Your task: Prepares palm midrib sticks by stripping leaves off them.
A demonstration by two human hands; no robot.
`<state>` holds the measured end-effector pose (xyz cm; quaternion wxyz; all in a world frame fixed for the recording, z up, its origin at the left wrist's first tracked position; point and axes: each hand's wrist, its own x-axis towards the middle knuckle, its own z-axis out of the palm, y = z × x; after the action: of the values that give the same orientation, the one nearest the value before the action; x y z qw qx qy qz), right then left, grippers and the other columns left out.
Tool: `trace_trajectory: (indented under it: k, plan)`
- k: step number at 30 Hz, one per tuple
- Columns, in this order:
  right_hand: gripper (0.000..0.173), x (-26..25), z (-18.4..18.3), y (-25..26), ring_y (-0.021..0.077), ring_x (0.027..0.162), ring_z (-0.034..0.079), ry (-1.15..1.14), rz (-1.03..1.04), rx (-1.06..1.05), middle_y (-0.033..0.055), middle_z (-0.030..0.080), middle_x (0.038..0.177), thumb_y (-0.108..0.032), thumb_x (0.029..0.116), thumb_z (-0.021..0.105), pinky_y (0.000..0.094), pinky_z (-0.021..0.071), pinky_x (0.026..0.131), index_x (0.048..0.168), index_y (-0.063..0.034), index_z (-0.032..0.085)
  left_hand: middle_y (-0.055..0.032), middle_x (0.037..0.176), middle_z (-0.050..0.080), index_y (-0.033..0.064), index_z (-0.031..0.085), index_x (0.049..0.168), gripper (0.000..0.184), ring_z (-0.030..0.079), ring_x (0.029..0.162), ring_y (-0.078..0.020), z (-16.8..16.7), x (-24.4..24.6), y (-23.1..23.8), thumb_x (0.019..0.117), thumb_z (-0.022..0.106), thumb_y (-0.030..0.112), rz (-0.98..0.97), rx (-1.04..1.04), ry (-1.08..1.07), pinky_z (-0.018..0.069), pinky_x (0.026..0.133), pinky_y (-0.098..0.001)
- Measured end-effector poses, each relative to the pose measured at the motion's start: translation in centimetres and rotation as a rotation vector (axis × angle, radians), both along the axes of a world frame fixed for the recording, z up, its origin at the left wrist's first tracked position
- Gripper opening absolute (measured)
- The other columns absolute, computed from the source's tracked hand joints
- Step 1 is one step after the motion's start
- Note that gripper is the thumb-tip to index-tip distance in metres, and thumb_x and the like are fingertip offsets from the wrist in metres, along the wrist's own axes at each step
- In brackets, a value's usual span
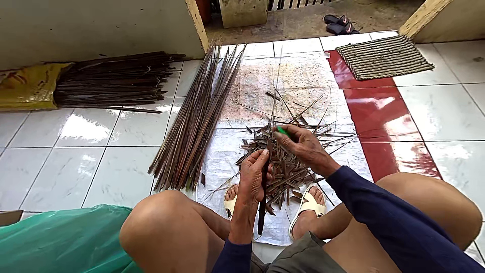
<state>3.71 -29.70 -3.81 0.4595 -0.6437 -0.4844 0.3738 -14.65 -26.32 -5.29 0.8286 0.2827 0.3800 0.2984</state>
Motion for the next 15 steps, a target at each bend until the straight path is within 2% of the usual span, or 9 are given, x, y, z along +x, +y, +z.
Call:
trace_trajectory:
  k: [4,6,9,11,13,15]
  plan:
    - [0.019,-0.7,-0.6,-0.6,0.0131,0.062,0.059,0.008,0.038,-0.026,0.0019,0.066,0.076,-0.032,0.1002,0.068,0.0298,0.0494,0.056,0.104,-0.0138,0.071,-0.0125,0.068,0.058,-0.0059,0.066,0.108,0.024,0.053,0.049,-0.0143,0.2,1.2,-1.0,0.1077,0.055,0.015,-0.031,0.108,0.073,0.0475,0.043,-0.0256]
    - [0.013,-0.4,-0.5,-0.6,0.0133,0.061,0.056,-0.006,-0.001,-0.038,0.0021,0.063,0.074,-0.026,0.1,0.067,0.0305,0.0456,0.055,0.102,-0.0127,0.07,-0.0157,0.07,0.062,-0.007,0.065,0.11,0.028,0.06,0.053,-0.0178,0.3,1.4,-1.2,0.1091,0.052,0.017,-0.089,0.175,0.092,0.0529,0.047,-0.0284]
    - [0.016,1.1,0.0,0.1,0.013,0.062,0.057,-0.083,-0.089,0.005,0.0015,0.063,0.075,-0.027,0.1008,0.064,0.0332,0.0474,0.057,0.103,-0.0119,0.07,-0.0187,0.079,0.07,-0.0084,0.067,0.116,0.035,0.069,0.064,-0.0229,-0.1,1.1,-1.1,0.1112,0.047,0.02,-0.222,0.321,0.153,0.0608,0.059,-0.0336]
    - [0.018,2.5,0.5,0.5,0.0124,0.065,0.058,-0.094,-0.156,0.041,0.0016,0.064,0.078,-0.027,0.1008,0.065,0.0324,0.0479,0.06,0.105,-0.0108,0.07,-0.0161,0.075,0.069,-0.0076,0.068,0.113,0.034,0.066,0.06,-0.0197,-0.6,1.0,-1.1,0.1107,0.048,0.02,-0.237,0.346,0.155,0.0579,0.055,-0.0309]
    - [0.025,3.4,0.6,0.5,0.0122,0.067,0.057,-0.097,-0.192,0.052,0.0012,0.064,0.079,-0.036,0.1017,0.064,0.0322,0.0471,0.061,0.108,-0.0126,0.07,-0.0127,0.067,0.061,-0.0065,0.067,0.106,0.029,0.055,0.05,-0.0144,-0.9,1.2,-1.1,0.1087,0.053,0.019,-0.157,0.281,0.127,0.0477,0.044,-0.0258]
    - [0.035,3.3,0.6,0.1,0.0129,0.069,0.057,-0.114,-0.184,0.05,0.0002,0.063,0.082,-0.045,0.1047,0.056,0.0336,0.0478,0.063,0.116,-0.0156,0.07,-0.0105,0.062,0.056,-0.0053,0.066,0.104,0.026,0.048,0.045,-0.0121,-1.1,1.2,-0.7,0.1077,0.055,0.018,-0.069,0.231,0.132,0.041,0.04,-0.0241]
